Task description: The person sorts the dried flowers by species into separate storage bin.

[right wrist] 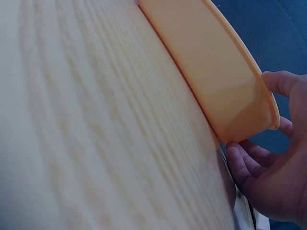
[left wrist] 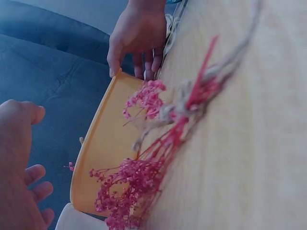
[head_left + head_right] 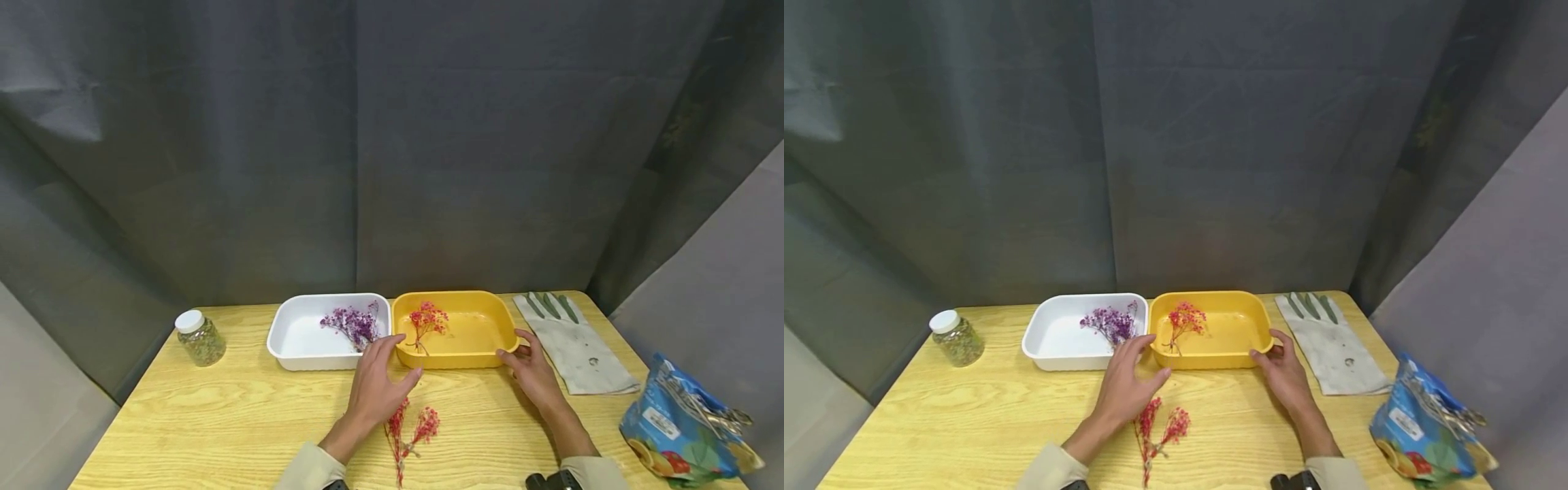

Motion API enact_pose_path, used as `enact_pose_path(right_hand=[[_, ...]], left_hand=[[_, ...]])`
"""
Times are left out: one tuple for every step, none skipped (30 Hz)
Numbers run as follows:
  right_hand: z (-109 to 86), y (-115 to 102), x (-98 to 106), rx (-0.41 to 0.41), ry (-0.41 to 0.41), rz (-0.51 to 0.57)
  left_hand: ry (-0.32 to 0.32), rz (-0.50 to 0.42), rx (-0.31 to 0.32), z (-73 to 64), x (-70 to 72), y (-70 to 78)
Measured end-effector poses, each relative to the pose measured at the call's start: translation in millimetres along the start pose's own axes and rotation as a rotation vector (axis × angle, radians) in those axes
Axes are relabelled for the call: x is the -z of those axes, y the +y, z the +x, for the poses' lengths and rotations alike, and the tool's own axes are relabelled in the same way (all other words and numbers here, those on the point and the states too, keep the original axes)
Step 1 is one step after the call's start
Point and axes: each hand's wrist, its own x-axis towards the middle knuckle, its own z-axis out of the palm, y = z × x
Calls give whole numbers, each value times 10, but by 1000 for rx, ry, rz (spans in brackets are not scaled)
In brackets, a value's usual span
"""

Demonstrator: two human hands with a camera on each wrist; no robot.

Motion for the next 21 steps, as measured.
enact_pose_path(right_hand=[[-1, -1, 1, 1, -1, 0], [-1, -3, 2, 2, -1, -2], [-1, -5, 3, 4, -2, -1], [1, -5, 4, 5, -1, -2], [2, -6, 5, 5, -1, -2], [4, -4, 6, 5, -1, -3], [5, -3, 6, 5, -2, -3], [6, -2, 6, 5, -2, -5], [6, -1, 5, 5, -2, -5], [7, 3, 4, 5, -2, -8], [6, 3, 2, 6, -3, -9], [5, 4, 0, 8, -3, -12], [4, 2, -4, 8, -1, -13], [5, 2, -7, 9, 2, -17], [4, 0, -11, 9, 6, -23], [4, -4, -14, 9, 9, -28], [2, -9, -17, 9, 12, -31], [3, -13, -18, 10, 14, -34], [1, -13, -16, 8, 16, -38], [0, -12, -13, 8, 17, -41], [-3, -13, -9, 6, 17, -43]], left_hand=[[-9, -4, 1, -31, 19, 2], [-17, -6, 4, -61, 37, 4], [-27, -9, 7, -88, 55, 5], [-31, -7, 6, -116, 71, 5], [-38, -4, 6, -143, 86, 3], [-45, -3, 8, -169, 102, 3], [-51, -5, 10, -194, 113, -1], [-56, -7, 13, -217, 122, -6], [-61, -9, 13, -239, 132, -11], [-65, -14, 19, -264, 139, -16], [-72, -18, 28, -290, 146, -20], [-78, -19, 33, -316, 151, -25], [-86, -16, 41, -341, 155, -28], [-97, -12, 52, -368, 158, -30], [-108, -7, 63, -395, 162, -31], [-119, -2, 74, -421, 165, -31], [-130, 5, 83, -445, 169, -30], [-138, 14, 90, -466, 174, -30], [-144, 22, 98, -485, 174, -28], [-151, 28, 107, -504, 176, -27], [-152, 41, 111, -520, 178, -26]])
